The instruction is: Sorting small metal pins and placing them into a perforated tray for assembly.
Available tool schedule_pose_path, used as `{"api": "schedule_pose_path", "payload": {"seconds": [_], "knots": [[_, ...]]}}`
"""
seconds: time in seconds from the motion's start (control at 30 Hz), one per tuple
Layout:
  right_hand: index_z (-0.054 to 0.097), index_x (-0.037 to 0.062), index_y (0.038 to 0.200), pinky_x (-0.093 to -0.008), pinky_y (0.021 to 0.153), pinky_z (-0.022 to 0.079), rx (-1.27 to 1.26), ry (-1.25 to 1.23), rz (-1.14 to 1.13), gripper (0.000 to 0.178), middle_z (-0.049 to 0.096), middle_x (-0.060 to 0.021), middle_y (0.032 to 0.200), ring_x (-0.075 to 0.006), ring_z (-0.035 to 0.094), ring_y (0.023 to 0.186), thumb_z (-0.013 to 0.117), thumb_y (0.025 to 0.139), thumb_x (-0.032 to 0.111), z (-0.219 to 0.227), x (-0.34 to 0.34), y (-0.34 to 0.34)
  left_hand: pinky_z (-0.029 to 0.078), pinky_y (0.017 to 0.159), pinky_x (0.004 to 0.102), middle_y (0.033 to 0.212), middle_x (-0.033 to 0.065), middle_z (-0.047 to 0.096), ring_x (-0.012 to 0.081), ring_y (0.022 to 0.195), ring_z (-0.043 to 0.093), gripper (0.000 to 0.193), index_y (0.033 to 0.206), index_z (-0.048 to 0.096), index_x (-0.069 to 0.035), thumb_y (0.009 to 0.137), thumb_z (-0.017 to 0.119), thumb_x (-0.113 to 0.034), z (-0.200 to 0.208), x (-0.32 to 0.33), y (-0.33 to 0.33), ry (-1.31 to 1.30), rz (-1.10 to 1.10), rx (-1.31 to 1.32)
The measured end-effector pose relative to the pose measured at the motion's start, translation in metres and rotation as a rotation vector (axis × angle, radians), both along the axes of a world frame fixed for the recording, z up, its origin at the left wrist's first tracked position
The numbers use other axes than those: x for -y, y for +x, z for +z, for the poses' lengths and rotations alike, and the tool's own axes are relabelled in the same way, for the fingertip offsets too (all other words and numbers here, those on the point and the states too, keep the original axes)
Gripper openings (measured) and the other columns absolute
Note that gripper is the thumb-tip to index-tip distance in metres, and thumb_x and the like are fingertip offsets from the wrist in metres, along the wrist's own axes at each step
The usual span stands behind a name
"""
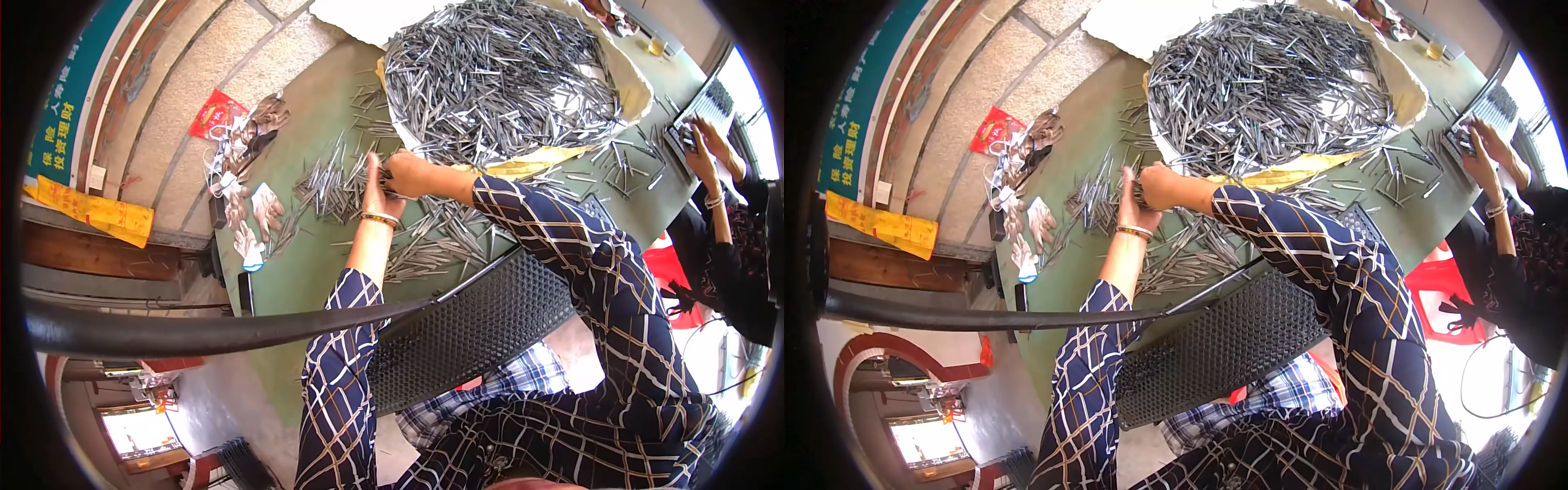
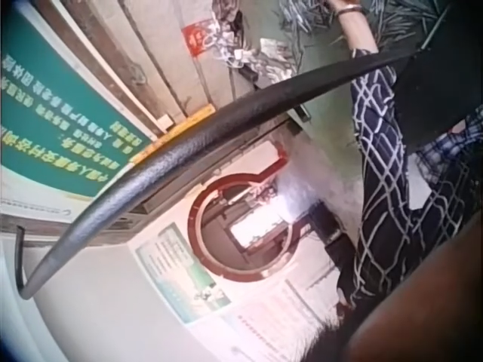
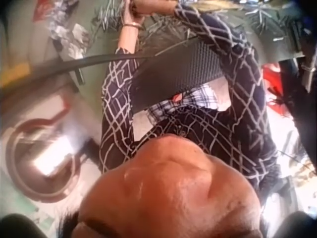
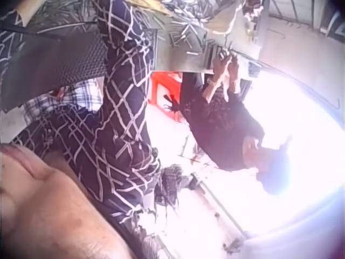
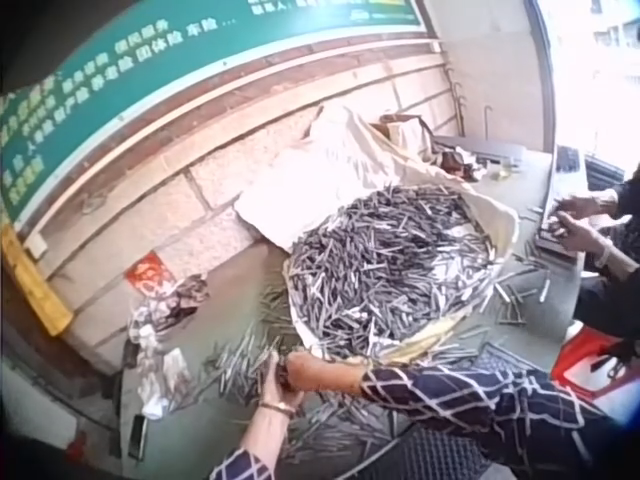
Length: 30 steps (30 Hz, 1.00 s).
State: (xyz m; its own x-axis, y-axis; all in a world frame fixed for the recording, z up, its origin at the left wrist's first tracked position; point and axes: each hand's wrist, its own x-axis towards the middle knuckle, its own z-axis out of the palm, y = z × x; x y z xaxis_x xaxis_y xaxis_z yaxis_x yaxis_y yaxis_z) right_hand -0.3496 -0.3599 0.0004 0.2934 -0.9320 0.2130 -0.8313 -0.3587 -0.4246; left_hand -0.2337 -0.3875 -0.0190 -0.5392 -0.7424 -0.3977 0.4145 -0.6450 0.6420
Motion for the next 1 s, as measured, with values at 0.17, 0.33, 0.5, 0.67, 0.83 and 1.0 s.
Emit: {"api": "schedule_pose_path", "payload": {"seconds": [0.17, 0.33, 0.5, 0.67, 0.83, 1.0], "knots": [[0.067, 0.0029, 0.066, -0.0369, 0.082, 0.041, 0.147, 0.085, -0.052, 0.022, 0.065, -0.0174, 0.075, -0.0295, 0.063, 0.075, 0.059, 0.064, 0.023, 0.010, -0.002, -0.004, 0.047, 0.086, 0.0360, 0.106, 0.0078, 0.062, 0.0213, 0.099, 0.059, 0.034, 0.107, 0.058, -0.006, 0.091, 0.052, -0.035, -0.019, 0.011, -0.004, -0.076, -0.021, -0.005], [0.068, 0.0017, 0.073, -0.0397, 0.080, 0.045, 0.199, 0.152, -0.040, 0.033, 0.066, -0.0187, 0.077, -0.0313, 0.064, 0.076, 0.063, 0.068, 0.034, 0.031, -0.005, -0.008, 0.047, 0.086, 0.0384, 0.100, 0.0084, 0.062, 0.0226, 0.093, 0.059, 0.027, 0.099, 0.059, -0.006, 0.092, 0.048, -0.030, -0.031, 0.031, 0.008, 0.079, 0.153, 0.081], [0.065, -0.0056, 0.093, -0.0383, 0.082, 0.048, 1.022, 0.305, -0.532, 0.059, 0.067, -0.0171, 0.088, -0.0266, 0.064, 0.084, 0.055, 0.085, 0.052, 0.023, -0.008, -0.040, 0.049, 0.079, 0.0433, 0.084, 0.0056, 0.062, 0.0218, 0.081, 0.058, 0.024, 0.084, 0.056, -0.007, 0.093, 0.048, -0.028, 0.003, 0.030, -0.001, 0.028, 0.278, 0.128], [0.054, 0.0049, 0.105, -0.0370, 0.090, 0.044, 2.225, 0.694, -0.313, 0.038, 0.062, -0.0086, 0.102, -0.0213, 0.058, 0.095, 0.039, 0.097, 0.039, 0.021, -0.010, 0.000, 0.052, 0.074, 0.0379, 0.082, 0.0041, 0.061, 0.0178, 0.079, 0.059, 0.012, 0.084, 0.057, -0.006, 0.087, 0.061, -0.017, 0.038, 0.019, -0.032, -0.133, 0.505, -0.021], [0.054, 0.0047, 0.107, -0.0391, 0.090, 0.045, 2.368, 0.594, -0.358, 0.032, 0.061, -0.0120, 0.108, -0.0246, 0.059, 0.096, 0.039, 0.097, 0.032, 0.027, 0.000, 0.002, 0.052, 0.064, 0.0311, 0.078, 0.0065, 0.060, 0.0158, 0.070, 0.059, 0.013, 0.088, 0.056, -0.003, 0.082, 0.064, -0.012, 0.071, -0.003, -0.071, -0.542, 0.582, 0.089], [0.054, 0.0061, 0.110, -0.0405, 0.089, 0.045, 2.550, 0.402, -0.288, 0.034, 0.062, -0.0126, 0.103, -0.0265, 0.058, 0.094, 0.033, 0.099, 0.031, 0.012, 0.015, -0.031, 0.052, 0.067, 0.0365, 0.079, 0.0082, 0.056, 0.0177, 0.068, 0.057, 0.024, 0.097, 0.051, -0.001, 0.083, 0.064, -0.015, 0.080, -0.019, -0.093, -0.657, 0.337, -0.087]]}}
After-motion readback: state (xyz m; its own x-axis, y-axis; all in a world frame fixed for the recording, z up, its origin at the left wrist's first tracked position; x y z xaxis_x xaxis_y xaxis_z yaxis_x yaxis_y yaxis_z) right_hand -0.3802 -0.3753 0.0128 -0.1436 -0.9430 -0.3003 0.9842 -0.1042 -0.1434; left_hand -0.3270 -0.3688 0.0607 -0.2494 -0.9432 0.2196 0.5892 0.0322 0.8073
